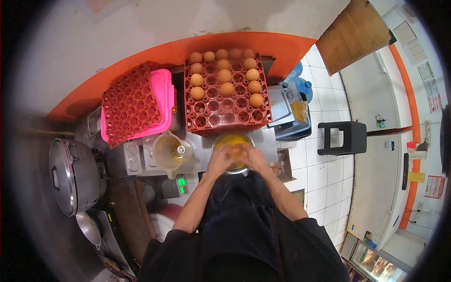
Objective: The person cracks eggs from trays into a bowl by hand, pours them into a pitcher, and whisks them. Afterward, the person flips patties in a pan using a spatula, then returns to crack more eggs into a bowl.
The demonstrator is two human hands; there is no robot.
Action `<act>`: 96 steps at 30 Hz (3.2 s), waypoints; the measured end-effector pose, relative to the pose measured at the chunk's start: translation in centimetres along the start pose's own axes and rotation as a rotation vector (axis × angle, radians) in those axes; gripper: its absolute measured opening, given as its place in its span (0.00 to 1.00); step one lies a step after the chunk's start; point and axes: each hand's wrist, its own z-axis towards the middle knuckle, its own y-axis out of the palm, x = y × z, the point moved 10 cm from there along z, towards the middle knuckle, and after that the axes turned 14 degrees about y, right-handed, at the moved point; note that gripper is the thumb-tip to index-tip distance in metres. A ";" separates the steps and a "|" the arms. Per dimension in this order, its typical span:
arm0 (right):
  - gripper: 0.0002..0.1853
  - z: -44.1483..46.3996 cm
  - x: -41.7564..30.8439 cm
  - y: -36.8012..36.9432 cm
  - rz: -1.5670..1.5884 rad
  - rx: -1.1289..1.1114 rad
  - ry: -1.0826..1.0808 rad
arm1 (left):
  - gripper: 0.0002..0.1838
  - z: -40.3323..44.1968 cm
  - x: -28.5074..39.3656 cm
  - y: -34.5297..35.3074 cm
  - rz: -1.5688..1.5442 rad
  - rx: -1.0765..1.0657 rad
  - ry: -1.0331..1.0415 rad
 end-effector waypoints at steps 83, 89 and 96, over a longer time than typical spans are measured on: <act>0.29 -7.6 6.1 -6.4 0.358 -0.004 0.387 | 0.33 6.9 10.1 -4.8 -1.051 0.239 -0.036; 0.28 -6.9 6.7 -5.4 0.590 0.025 0.516 | 0.31 0.4 8.0 0.0 -1.261 0.165 -0.378; 0.25 -4.9 4.2 -3.8 0.842 0.095 0.180 | 0.27 -2.9 2.6 4.9 -1.278 0.258 -0.552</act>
